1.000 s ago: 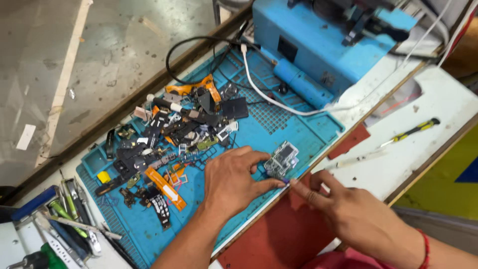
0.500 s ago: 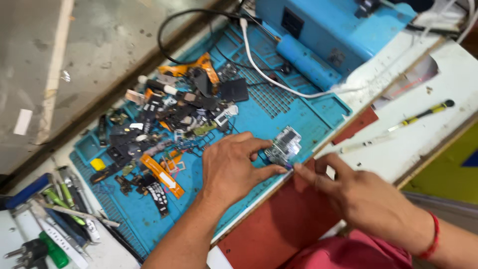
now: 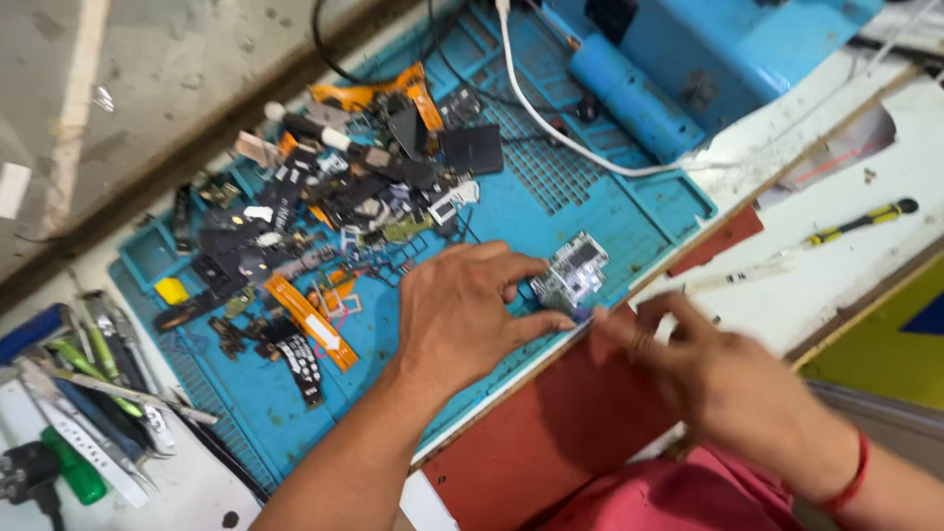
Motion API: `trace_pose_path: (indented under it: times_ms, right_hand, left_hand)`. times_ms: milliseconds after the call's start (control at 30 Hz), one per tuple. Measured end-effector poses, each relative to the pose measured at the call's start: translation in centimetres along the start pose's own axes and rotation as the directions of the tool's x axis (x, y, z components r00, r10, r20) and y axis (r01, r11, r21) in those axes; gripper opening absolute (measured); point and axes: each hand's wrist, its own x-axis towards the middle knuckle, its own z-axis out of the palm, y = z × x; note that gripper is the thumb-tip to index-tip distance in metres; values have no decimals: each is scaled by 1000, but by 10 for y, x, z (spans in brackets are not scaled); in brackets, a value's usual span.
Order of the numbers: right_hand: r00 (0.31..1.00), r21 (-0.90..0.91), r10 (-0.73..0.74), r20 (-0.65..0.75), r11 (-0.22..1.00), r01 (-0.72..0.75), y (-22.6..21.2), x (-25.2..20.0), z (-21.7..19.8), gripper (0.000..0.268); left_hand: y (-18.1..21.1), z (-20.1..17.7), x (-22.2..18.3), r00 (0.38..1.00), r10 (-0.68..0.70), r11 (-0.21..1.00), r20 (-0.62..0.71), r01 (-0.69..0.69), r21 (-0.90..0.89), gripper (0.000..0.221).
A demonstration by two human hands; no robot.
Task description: The person cleans a mobile phone motherboard using a small brush, scrubbing various components while holding the board over a red mat.
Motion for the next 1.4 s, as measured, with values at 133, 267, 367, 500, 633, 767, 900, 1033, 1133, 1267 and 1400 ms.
trace_pose_path:
  times_ms: [133,267,367,500,633,767,900,1033,1133,1267,1400]
  right_hand:
    - [993,-40,47,-108,998,-52,6,12,-16,64]
    - [997,-78,35,-69,996,-40,1,14,-21,68]
    - [997,-80,-42,-67,996,36,-6,14,-23,68]
    - [999,-72,11,-50,997,-14,-2,16,-23,72]
    - [984,-186,149,101,974,-129,-1,15,-18,84]
    - [991,-111,-6,-134,994,-9,6,15,-13,72]
    - [1000,-9,-15,23,1000,15,-12,6,-15,85]
    - [996,-166,82,-25,982,-85,1,16,-19,75]
    - [982,-179,138,132,977,-113,-7,18,-19,81]
    - [990,-26,82,-117,996,-86,-8,17,-15,64]
    - [997,27,39,-68,999,-38,-24,12,-10,67]
  left_hand:
    - [2,0,1,1000,-14,1000,-17,14,-19,50]
    - [1,1,0,999,-34,999,21,34,-13,48]
    - [5,0,1,1000,-11,999,-13,11,-37,47]
    - [1,1,2,1000,-3,1000,-3,3,-8,46]
    - [2,-2,1,1000,-21,1000,1,21,-14,48]
    - [3,1,1,1000,-29,999,12,29,-23,49]
    - [5,-2,1,999,-33,998,3,33,-58,53]
    - [5,0,2,998,-62,998,30,62,-25,52]
    - [4,-6,2,999,-55,998,1,55,-22,51]
    - [6,0,4,996,-72,997,54,73,-31,50]
    - [4,-4,2,999,-30,998,-12,29,-54,51]
